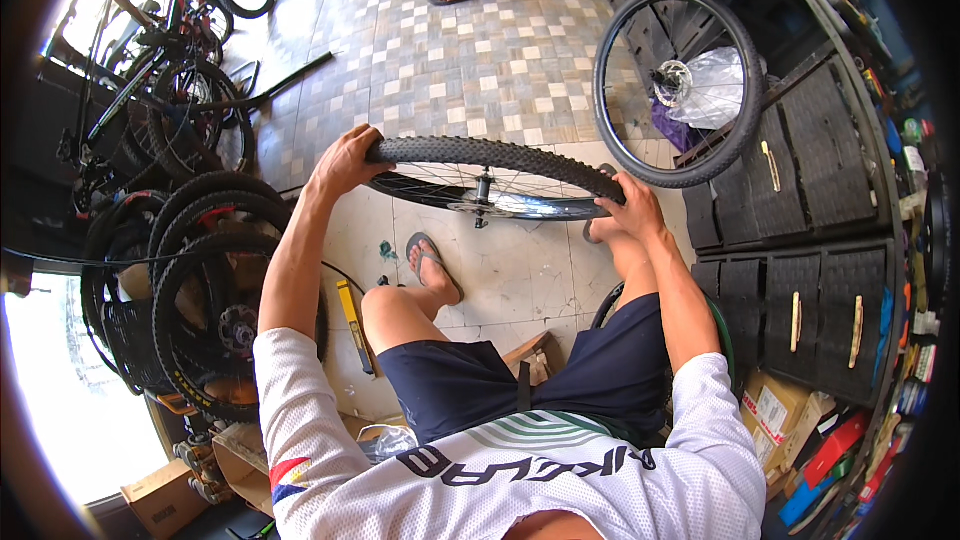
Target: The person installs a bicycle tire onto a wheel rim. They pour tubeless sealant into the tire, mount the tire onto the rim, and then inflate it using a floor pump.
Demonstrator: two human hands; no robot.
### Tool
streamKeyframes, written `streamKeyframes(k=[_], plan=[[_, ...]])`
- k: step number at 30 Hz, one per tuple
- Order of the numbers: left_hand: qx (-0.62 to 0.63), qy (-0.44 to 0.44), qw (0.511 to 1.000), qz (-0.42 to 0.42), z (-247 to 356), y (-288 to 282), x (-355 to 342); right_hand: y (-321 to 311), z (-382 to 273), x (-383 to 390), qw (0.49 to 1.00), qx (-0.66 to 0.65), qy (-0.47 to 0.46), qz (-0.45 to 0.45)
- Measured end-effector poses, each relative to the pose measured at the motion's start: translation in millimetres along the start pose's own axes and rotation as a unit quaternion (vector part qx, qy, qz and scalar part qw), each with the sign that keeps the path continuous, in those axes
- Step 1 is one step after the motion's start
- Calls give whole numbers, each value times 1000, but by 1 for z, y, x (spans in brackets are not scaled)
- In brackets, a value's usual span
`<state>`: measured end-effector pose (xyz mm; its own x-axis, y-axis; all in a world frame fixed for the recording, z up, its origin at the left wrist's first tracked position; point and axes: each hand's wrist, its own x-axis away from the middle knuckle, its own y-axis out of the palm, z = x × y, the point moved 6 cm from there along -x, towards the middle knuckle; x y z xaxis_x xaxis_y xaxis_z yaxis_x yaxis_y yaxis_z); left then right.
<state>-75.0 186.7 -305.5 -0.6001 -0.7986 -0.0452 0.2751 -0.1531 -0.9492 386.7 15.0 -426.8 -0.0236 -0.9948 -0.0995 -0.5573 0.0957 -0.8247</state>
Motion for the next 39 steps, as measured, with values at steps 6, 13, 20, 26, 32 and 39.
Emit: streamKeyframes(k=[6,13,20,26,32,39], plan=[[-10,15,997,-71,-12,5,3,8,14,6,999,-11,23,27],[-102,2,994,-42,-22,14,10,0,14,-3,998,-54,-12,0],[-125,-32,990,-52,-43,17,24,23,34,6,998,-17,-6,-59],[-99,-82,990,-58,-52,10,25,30,17,12,995,43,-83,41],[-67,-57,993,72,-60,-1,19,60,26,34,980,-169,52,-96],[3,-152,987,49,-101,8,23,129,7,143,633,-509,567,-137]])
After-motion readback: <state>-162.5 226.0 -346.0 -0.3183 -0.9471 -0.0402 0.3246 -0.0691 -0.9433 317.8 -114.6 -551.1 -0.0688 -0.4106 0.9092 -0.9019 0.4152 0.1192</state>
